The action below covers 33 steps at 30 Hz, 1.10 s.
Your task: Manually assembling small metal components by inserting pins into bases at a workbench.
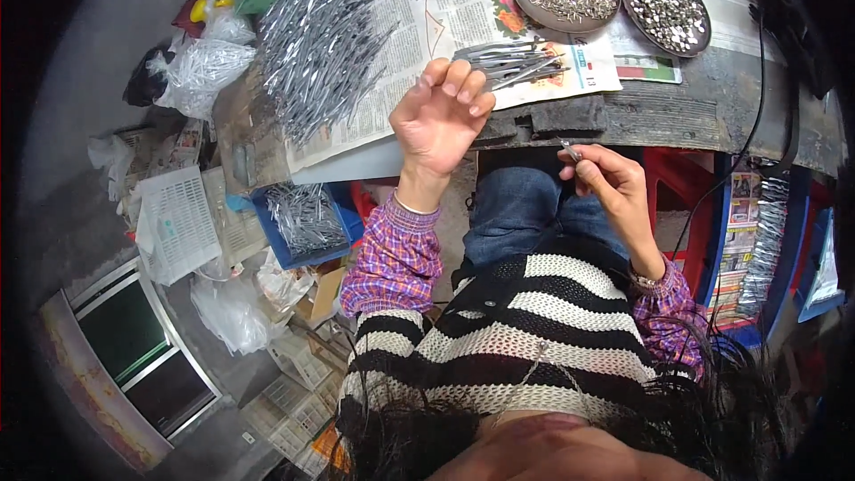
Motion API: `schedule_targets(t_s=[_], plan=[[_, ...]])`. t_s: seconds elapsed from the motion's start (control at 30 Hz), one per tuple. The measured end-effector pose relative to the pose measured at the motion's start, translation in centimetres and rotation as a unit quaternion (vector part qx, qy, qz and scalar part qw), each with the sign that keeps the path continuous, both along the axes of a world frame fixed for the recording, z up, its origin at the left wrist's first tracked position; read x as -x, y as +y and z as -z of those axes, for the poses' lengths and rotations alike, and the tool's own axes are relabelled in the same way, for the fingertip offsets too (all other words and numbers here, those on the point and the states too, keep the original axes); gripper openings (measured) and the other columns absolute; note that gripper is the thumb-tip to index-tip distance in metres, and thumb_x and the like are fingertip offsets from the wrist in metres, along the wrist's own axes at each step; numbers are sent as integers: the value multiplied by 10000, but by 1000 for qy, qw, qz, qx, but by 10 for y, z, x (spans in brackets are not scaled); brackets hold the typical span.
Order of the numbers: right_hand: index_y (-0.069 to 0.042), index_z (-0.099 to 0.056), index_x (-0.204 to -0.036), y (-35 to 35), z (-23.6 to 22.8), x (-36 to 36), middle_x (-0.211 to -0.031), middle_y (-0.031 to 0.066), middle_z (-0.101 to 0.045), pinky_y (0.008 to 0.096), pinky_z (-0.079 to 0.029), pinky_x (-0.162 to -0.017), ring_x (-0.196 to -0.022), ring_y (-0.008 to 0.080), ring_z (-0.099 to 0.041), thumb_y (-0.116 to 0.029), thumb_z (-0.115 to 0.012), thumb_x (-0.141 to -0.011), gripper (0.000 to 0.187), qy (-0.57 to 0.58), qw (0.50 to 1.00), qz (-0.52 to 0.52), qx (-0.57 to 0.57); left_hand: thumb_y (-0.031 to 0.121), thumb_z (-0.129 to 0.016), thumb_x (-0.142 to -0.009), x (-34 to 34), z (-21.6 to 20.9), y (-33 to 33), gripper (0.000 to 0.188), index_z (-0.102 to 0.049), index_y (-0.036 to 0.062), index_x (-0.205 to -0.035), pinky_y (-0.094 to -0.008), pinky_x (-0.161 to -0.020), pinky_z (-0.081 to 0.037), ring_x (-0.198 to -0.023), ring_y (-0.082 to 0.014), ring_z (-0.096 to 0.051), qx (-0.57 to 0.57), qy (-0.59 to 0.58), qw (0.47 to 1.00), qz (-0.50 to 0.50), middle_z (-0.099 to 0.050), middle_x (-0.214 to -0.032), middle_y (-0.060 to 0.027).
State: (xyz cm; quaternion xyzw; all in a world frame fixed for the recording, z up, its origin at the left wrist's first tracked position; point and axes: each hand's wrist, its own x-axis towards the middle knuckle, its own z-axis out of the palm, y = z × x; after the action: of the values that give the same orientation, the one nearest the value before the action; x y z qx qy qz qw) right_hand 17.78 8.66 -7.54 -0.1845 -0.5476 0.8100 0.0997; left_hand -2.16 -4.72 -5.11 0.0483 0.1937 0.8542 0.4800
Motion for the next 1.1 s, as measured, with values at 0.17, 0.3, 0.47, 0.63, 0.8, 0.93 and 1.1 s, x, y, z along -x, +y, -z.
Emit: schedule_targets(t_s=[0.17,0.3,0.47,0.63,0.8,0.93,1.1], plan=[[28,-627,-1038,0,2,-1,-821,56,-644,176,-440,-576,-659,50,-536,-84,-544,-892,202,-13,1000,1,19,318,-694,-768,0,6,0,328,-419,149,-712,-289,-667,-320,-731,-142,-364,-2,27,1000,1,-365,-709,26],[26,-626,-1038,1,3,-2,-822,55,-644,176,-441,-579,-659,50,-536,-86,-544,-893,201,-7,1000,1,25,338,-707,-752,-1,5,0,351,-412,152,-711,-290,-672,-316,-733,-143,-359,1,52,999,3,-351,-701,32],[23,-627,-1039,2,4,-3,-811,50,-640,173,-434,-576,-657,50,-531,-95,-545,-895,204,2,1000,0,31,327,-712,-751,-2,5,0,353,-405,155,-719,-291,-670,-315,-732,-146,-356,-1,48,999,9,-339,-698,33],[22,-627,-1041,2,5,-4,-802,42,-636,171,-427,-571,-649,47,-522,-96,-545,-895,205,0,999,4,41,273,-718,-751,-3,2,2,311,-428,163,-727,-278,-658,-307,-729,-133,-351,4,37,999,10,-354,-698,39],[17,-629,-1041,4,7,-4,-797,32,-634,165,-415,-564,-633,45,-512,-113,-545,-898,211,2,998,2,66,353,-658,-804,-3,-2,4,313,-431,159,-714,-274,-649,-305,-716,-134,-348,-3,14,1000,12,-347,-688,34],[14,-629,-1044,4,9,-4,-796,28,-634,159,-403,-558,-627,39,-506,-133,-546,-901,222,3,998,3,66,405,-593,-844,-2,-1,3,345,-423,153,-679,-272,-637,-303,-698,-134,-339,1,5,1000,5,-334,-661,29],[12,-628,-1049,4,10,-4,-796,28,-634,159,-401,-557,-627,36,-506,-139,-545,-902,226,0,997,3,72,402,-549,-870,0,2,1,372,-406,144,-644,-274,-620,-302,-678,-134,-328,1,2,1000,-1,-313,-624,24]])
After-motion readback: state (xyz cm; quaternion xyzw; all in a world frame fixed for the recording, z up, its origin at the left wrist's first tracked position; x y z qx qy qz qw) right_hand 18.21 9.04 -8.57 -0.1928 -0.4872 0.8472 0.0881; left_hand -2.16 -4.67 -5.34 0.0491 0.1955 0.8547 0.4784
